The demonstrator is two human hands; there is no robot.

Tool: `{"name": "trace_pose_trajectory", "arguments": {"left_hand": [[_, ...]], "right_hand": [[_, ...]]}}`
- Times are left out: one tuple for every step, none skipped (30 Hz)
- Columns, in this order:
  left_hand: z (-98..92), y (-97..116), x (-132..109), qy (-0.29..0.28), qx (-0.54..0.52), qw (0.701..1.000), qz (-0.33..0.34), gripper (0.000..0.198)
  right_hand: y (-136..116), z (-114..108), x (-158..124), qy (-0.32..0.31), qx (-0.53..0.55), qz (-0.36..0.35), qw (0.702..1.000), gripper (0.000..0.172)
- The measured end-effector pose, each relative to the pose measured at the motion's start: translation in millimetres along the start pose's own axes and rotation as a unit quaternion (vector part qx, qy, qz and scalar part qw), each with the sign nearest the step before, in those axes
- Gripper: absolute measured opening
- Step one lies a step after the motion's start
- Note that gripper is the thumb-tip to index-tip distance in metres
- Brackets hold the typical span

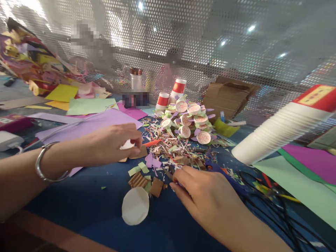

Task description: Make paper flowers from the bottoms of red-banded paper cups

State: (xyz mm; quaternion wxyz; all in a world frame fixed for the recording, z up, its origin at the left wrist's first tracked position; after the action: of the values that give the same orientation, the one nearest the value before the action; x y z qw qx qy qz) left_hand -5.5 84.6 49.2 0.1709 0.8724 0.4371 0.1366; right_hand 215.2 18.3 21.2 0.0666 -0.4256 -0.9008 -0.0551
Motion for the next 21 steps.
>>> {"name": "trace_pose_trajectory", "arguments": {"left_hand": [[5.2, 4, -1, -0.036, -0.019, 0.999, 0.011, 0.013], [10.9, 8, -3, -0.072, -0.032, 0.997, 0.022, 0.011], [15.8, 11, -5, -0.098, -0.04, 0.994, 0.03, 0.011], [19.8, 13, -6, -0.115, -0.044, 0.992, 0.039, 0.013], [23.0, 14, -8, -0.125, -0.047, 0.99, 0.046, 0.017], [25.1, 15, -9, -0.13, -0.05, 0.989, 0.051, 0.019], [26.6, 15, -10, -0.133, -0.054, 0.988, 0.054, 0.02], [27.4, 16, -10, -0.137, -0.057, 0.987, 0.055, 0.02], [27.6, 16, -11, -0.14, -0.061, 0.987, 0.054, 0.019], [27.3, 17, -11, -0.143, -0.064, 0.986, 0.052, 0.019], [26.8, 18, -11, -0.146, -0.068, 0.986, 0.048, 0.018], [26.1, 18, -11, -0.149, -0.074, 0.985, 0.044, 0.018], [25.5, 18, -10, -0.152, -0.081, 0.984, 0.038, 0.017], [25.2, 18, -10, -0.155, -0.091, 0.983, 0.029, 0.016], [25.1, 16, -8, -0.154, -0.107, 0.982, 0.02, 0.013], [24.8, 15, -6, -0.146, -0.132, 0.98, 0.014, 0.012], [24.5, 13, -4, -0.131, -0.168, 0.977, 0.01, 0.011], [24.4, 10, -1, -0.113, -0.208, 0.972, 0.008, 0.013], [24.3, 8, 2, -0.09, -0.251, 0.964, 0.007, 0.019], [25.3, 4, 4, -0.074, -0.284, 0.956, 0.001, 0.023], [26.9, 1, 6, -0.061, -0.311, 0.948, -0.008, 0.024]], "right_hand": [[2, 2, 0, -0.02, -0.009, 0.011, 1.0, 0.016], [3, 5, 0, -0.04, -0.015, 0.021, 0.999, 0.015], [4, 7, 0, -0.059, -0.019, 0.03, 0.998, 0.015], [4, 8, 0, -0.074, -0.021, 0.04, 0.996, 0.015], [4, 10, 1, -0.086, -0.021, 0.05, 0.995, 0.015], [5, 10, 1, -0.095, -0.021, 0.062, 0.993, 0.015], [5, 11, 1, -0.104, -0.022, 0.073, 0.992, 0.015], [6, 11, 2, -0.11, -0.024, 0.086, 0.99, 0.014], [8, 11, 2, -0.115, -0.025, 0.098, 0.988, 0.014], [9, 10, 3, -0.119, -0.025, 0.108, 0.987, 0.013], [10, 10, 3, -0.121, -0.023, 0.118, 0.985, 0.013], [12, 10, 3, -0.122, -0.019, 0.126, 0.984, 0.012], [13, 10, 3, -0.122, -0.014, 0.131, 0.984, 0.012], [14, 10, 4, -0.121, -0.007, 0.132, 0.984, 0.012], [15, 11, 4, -0.117, -0.002, 0.131, 0.985, 0.012], [15, 10, 4, -0.11, 0.003, 0.127, 0.986, 0.013], [15, 10, 4, -0.102, 0.006, 0.121, 0.987, 0.014], [15, 10, 4, -0.094, 0.007, 0.116, 0.989, 0.014], [15, 10, 5, -0.089, 0.005, 0.113, 0.99, 0.014], [14, 10, 5, -0.086, 0.003, 0.114, 0.99, 0.015], [14, 9, 6, -0.085, 0.003, 0.116, 0.99, 0.015]]}}
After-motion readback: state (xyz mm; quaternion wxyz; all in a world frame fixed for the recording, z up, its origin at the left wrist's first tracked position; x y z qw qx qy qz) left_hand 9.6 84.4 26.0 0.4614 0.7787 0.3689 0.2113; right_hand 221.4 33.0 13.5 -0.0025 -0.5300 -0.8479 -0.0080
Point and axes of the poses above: each hand's wrist, its own x-axis towards the middle knuckle, its own z-axis out of the palm, y = z × x, the point moved 5 cm from there along x, towards the middle knuckle, and after that the axes turned 7 degrees about -x, right-handed, at the moved point
